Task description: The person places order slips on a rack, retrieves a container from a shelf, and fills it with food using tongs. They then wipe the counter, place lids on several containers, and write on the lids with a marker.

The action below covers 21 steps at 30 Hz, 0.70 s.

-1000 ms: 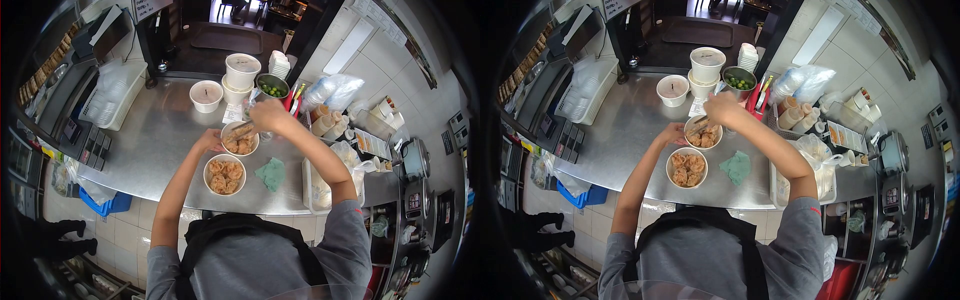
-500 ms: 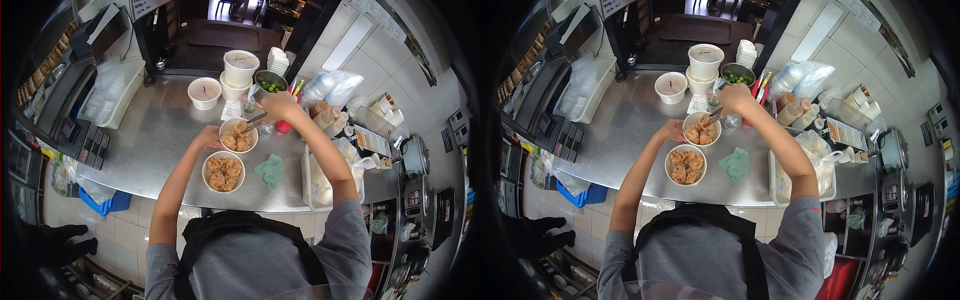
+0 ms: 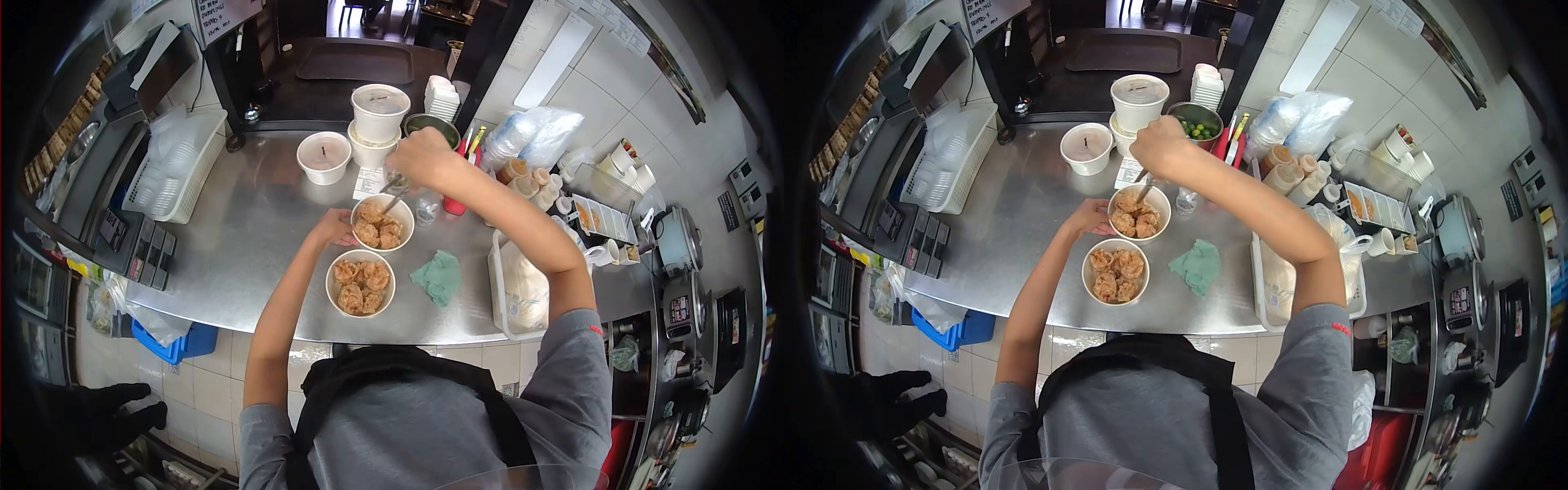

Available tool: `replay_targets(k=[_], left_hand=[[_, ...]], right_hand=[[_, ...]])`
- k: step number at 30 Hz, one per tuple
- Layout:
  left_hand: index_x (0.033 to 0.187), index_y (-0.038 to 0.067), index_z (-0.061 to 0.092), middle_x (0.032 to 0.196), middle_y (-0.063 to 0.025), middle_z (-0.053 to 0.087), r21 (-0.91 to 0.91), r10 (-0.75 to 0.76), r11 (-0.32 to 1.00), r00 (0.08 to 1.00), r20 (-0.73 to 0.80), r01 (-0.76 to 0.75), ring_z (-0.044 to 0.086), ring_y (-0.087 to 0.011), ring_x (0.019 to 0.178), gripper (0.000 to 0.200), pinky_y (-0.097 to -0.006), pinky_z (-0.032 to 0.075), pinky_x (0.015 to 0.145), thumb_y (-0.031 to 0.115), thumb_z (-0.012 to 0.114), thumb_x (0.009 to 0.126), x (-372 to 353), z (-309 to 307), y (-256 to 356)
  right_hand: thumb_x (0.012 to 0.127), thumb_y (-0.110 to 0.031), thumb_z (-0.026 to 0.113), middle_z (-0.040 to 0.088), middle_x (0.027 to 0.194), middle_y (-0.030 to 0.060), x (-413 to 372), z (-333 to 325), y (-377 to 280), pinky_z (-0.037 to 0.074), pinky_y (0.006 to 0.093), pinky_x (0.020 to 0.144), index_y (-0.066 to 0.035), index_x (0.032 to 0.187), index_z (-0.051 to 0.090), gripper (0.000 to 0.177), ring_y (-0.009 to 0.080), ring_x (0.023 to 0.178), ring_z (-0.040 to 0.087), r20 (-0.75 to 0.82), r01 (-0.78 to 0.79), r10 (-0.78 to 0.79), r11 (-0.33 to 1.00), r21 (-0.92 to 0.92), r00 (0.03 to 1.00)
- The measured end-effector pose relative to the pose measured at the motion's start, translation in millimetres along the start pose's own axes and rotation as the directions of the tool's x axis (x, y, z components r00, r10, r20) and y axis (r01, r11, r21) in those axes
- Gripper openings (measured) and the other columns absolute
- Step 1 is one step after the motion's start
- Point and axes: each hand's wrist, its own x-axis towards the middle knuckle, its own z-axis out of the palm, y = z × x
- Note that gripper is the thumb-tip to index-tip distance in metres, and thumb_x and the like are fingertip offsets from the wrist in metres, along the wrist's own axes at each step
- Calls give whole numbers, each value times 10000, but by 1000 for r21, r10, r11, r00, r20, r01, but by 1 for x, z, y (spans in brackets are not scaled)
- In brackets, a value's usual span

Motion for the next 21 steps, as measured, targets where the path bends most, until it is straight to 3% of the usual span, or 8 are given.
replay_targets(k=[3,4,7,8,17,21], left_hand=[[1222,17,455,794,-110,622,-6,-9,1000,1000,13,9,652,-199,629,426,-286,522,562,23,549,807,2,-1,-3],[1223,17,455,797,-110,622,-3,-13,1000,1000,13,13,653,-199,630,427,-286,522,562,23,550,806,2,-1,-3],[1220,19,457,803,-107,618,-1,-19,1000,1000,8,19,653,-199,630,423,-286,522,565,23,550,807,0,0,1],[1219,20,459,804,-106,616,-2,-23,1000,1000,8,23,652,-199,630,421,-286,522,566,22,549,808,-1,0,1],[1225,4,441,833,-112,643,41,-12,999,1000,26,11,656,-179,654,413,-255,530,569,28,525,821,-2,0,2],[1222,12,450,825,-112,633,14,-12,1000,1000,7,12,658,-188,656,421,-271,530,574,7,521,807,-2,1,4]], right_hand=[[545,-218,761,669,775,56,-9,9,3,491,296,560,-128,695,690,189,195,709,651,-12,112,-117,975,-192,993],[581,-189,714,661,760,60,-9,17,3,496,300,548,-128,672,681,115,199,697,651,9,175,-177,962,-209,984],[633,-157,646,649,720,56,-12,43,0,501,316,542,-127,637,669,38,209,679,650,-151,360,-411,890,-279,899],[670,-141,591,639,698,54,-13,47,-4,505,325,542,-126,602,655,95,214,661,647,-211,385,-448,879,-282,869],[658,-149,596,626,683,36,-19,34,-23,426,302,436,-115,601,656,89,174,605,626,-74,217,-243,942,-255,967],[686,-152,594,628,654,16,-17,41,-52,417,290,451,-136,622,665,97,164,620,624,5,181,-187,939,-292,982]])
